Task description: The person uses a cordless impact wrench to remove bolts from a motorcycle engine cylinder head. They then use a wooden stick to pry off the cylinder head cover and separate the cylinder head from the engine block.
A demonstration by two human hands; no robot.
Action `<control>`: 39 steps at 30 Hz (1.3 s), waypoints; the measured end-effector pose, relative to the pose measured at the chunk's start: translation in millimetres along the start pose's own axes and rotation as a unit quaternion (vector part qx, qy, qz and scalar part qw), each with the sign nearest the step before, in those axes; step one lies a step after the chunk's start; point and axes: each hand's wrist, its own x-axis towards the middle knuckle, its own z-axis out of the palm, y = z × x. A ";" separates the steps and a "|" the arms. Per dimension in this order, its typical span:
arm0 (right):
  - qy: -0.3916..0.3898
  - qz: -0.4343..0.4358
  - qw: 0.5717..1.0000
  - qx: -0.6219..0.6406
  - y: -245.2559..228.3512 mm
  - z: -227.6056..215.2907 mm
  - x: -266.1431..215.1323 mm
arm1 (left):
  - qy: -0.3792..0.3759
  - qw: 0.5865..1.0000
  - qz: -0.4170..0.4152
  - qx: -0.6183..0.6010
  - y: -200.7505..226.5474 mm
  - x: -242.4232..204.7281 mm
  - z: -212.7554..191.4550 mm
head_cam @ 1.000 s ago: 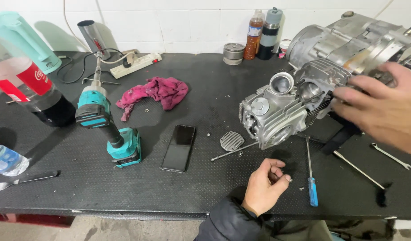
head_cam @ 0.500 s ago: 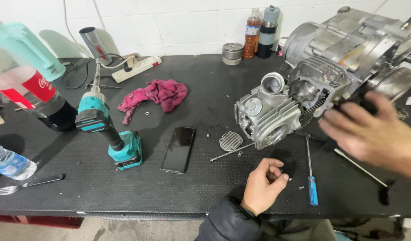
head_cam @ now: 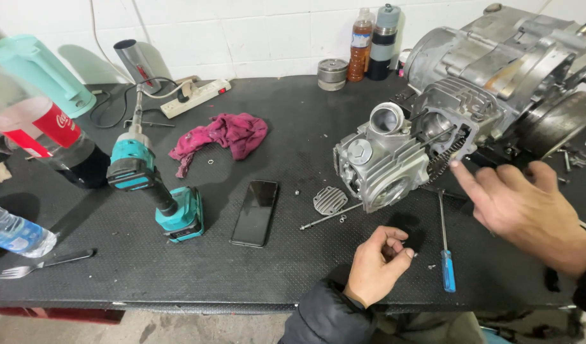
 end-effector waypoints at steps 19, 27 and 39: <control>0.163 0.051 0.817 0.551 -34.0 31.6 0.7 | -0.036 0.942 -0.109 -0.315 -13.9 50.2 33.7; 0.045 0.251 0.660 0.707 -72.0 20.8 16.5 | -0.003 0.938 -0.094 -0.332 -38.2 69.6 38.9; 0.238 0.180 0.179 0.938 -74.0 39.6 11.6 | 0.046 0.932 -0.081 -0.351 -55.1 75.4 39.7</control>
